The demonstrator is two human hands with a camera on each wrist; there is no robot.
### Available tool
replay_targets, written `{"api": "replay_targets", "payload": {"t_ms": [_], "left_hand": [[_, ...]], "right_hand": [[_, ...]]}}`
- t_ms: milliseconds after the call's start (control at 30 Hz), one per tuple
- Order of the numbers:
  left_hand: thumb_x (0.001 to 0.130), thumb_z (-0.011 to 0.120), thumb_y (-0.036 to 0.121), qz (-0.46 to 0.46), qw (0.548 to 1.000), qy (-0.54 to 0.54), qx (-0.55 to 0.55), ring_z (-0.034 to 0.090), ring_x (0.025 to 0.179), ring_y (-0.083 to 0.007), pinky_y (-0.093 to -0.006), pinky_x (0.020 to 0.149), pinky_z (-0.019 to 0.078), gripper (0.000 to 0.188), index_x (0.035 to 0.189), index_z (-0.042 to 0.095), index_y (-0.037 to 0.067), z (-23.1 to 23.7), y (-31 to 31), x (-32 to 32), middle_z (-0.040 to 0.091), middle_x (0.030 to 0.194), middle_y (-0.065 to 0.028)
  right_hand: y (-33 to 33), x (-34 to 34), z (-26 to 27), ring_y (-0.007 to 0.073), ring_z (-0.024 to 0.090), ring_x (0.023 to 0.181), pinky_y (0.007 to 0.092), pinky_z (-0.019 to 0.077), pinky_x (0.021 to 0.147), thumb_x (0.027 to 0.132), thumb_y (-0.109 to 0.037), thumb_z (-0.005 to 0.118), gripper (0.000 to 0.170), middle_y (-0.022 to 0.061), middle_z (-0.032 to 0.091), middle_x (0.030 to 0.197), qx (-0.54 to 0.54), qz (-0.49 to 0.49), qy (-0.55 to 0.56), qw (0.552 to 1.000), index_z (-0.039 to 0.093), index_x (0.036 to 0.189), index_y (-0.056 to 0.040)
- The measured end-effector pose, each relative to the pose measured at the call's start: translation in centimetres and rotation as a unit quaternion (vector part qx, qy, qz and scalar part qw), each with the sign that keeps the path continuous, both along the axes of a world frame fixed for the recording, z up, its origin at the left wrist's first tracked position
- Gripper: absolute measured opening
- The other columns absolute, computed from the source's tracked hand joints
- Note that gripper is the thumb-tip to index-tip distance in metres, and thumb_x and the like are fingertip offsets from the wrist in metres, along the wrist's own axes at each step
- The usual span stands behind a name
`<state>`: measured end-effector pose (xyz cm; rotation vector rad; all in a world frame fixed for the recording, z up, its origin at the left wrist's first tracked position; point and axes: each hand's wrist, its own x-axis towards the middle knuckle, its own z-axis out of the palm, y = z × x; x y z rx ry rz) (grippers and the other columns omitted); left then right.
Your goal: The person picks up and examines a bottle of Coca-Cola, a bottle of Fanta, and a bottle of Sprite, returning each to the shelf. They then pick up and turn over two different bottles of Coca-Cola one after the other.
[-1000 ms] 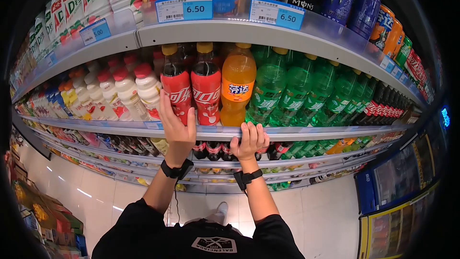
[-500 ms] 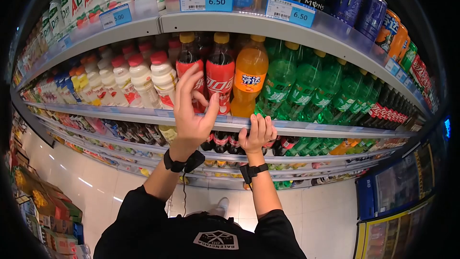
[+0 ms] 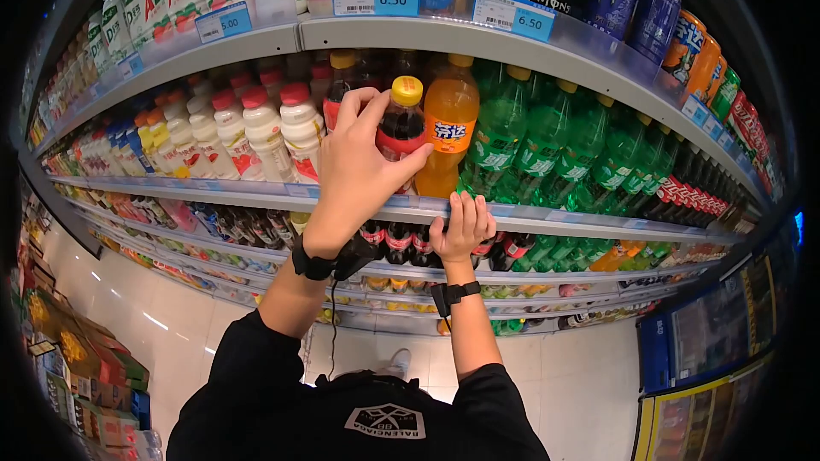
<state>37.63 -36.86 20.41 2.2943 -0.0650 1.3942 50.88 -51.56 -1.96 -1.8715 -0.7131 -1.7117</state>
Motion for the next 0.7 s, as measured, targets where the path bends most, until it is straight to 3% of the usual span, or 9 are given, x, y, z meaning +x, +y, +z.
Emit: {"api": "replay_targets", "payload": {"t_ms": [100,200,300,367,500,567,600,633,700], "left_hand": [[0.078,0.086,0.026,0.019,0.999,-0.008,0.047,0.069,0.104,-0.0367,-0.0459,0.088,0.0557,0.062,0.128,0.063,-0.001,-0.2,-0.5,-0.7,0.062,0.129,-0.0167],[0.079,0.087,0.027,-0.036,0.998,-0.049,0.001,0.070,0.105,-0.0354,-0.0431,0.089,0.0563,0.063,0.130,0.062,0.001,-1.5,-0.6,-0.6,0.071,0.118,-0.0167],[0.077,0.089,0.024,-0.084,0.992,-0.085,-0.045,0.070,0.105,-0.0367,-0.0418,0.091,0.0570,0.065,0.131,0.061,0.000,-2.1,-0.8,-2.5,0.070,0.118,-0.0179],[0.075,0.092,0.017,-0.098,0.988,-0.106,-0.052,0.072,0.105,-0.0308,-0.0392,0.091,0.0570,0.066,0.131,0.061,0.000,-2.2,-1.1,-4.4,0.070,0.120,-0.0156],[0.078,0.088,0.004,-0.286,0.890,-0.245,-0.256,0.065,0.109,-0.0176,-0.0342,0.097,0.0534,0.075,0.141,0.047,-0.001,-2.0,-2.4,-8.1,0.063,0.128,-0.0115],[0.081,0.084,0.004,-0.366,0.835,-0.195,-0.362,0.063,0.109,-0.0152,-0.0332,0.098,0.0526,0.069,0.139,0.048,0.000,-1.8,-2.9,-10.1,0.063,0.125,-0.0102],[0.081,0.084,0.004,-0.364,0.835,-0.197,-0.364,0.063,0.109,-0.0152,-0.0332,0.098,0.0526,0.069,0.139,0.048,0.000,-1.8,-3.1,-10.5,0.063,0.125,-0.0102],[0.082,0.083,0.005,-0.365,0.827,-0.162,-0.395,0.064,0.106,-0.0143,-0.0326,0.095,0.0536,0.066,0.138,0.048,0.000,-1.9,-3.2,-10.9,0.063,0.123,-0.0097],[0.086,0.081,0.007,-0.368,0.811,-0.103,-0.443,0.065,0.099,-0.0126,-0.0306,0.087,0.0559,0.058,0.134,0.049,0.003,-1.7,-3.5,-11.6,0.063,0.117,-0.0079]], "right_hand": [[0.0,0.1,0.1,0.0296,0.051,0.135,0.0445,0.0279,0.112,0.098,-0.038,0.052,0.046,0.0085,0.068,0.131,0.002,0.004,-0.002,1.000,0.069,0.128,-0.0078],[0.0,-0.1,0.2,0.0284,0.050,0.137,0.0442,0.0278,0.112,0.098,-0.038,0.054,0.046,0.0078,0.067,0.133,0.003,0.007,0.003,1.000,0.069,0.129,-0.0085],[-0.4,-0.8,0.4,0.0271,0.048,0.140,0.0436,0.0277,0.112,0.097,-0.036,0.057,0.046,0.0072,0.065,0.138,-0.011,0.005,0.024,1.000,0.068,0.133,-0.0094],[-0.6,-1.5,0.7,0.0283,0.046,0.142,0.0443,0.0262,0.114,0.097,-0.033,0.057,0.046,0.0085,0.062,0.142,-0.016,0.023,0.053,0.998,0.067,0.135,-0.0076],[-0.7,-6.3,3.8,0.0348,0.042,0.146,0.0464,0.0244,0.119,0.100,-0.033,0.055,0.053,0.0141,0.053,0.152,0.005,0.106,0.183,0.977,0.060,0.142,-0.0010],[-0.7,-10.9,6.0,0.0337,0.043,0.147,0.0439,0.0294,0.119,0.104,-0.040,0.050,0.060,0.0174,0.050,0.155,0.138,0.323,0.284,0.892,0.052,0.148,0.0008],[-0.2,-12.7,5.9,0.0321,0.045,0.145,0.0430,0.0316,0.119,0.106,-0.043,0.046,0.063,0.0187,0.050,0.155,0.196,0.514,0.349,0.759,0.047,0.151,0.0018],[0.0,-14.4,5.7,0.0306,0.047,0.143,0.0422,0.0339,0.118,0.108,-0.046,0.042,0.067,0.0200,0.049,0.155,0.244,0.672,0.394,0.578,0.041,0.154,0.0027],[-0.7,-18.1,6.4,0.0312,0.057,0.133,0.0453,0.0484,0.108,0.104,-0.064,0.040,0.084,0.0209,0.055,0.149,0.271,0.731,0.527,0.339,0.032,0.159,-0.0001]]}}
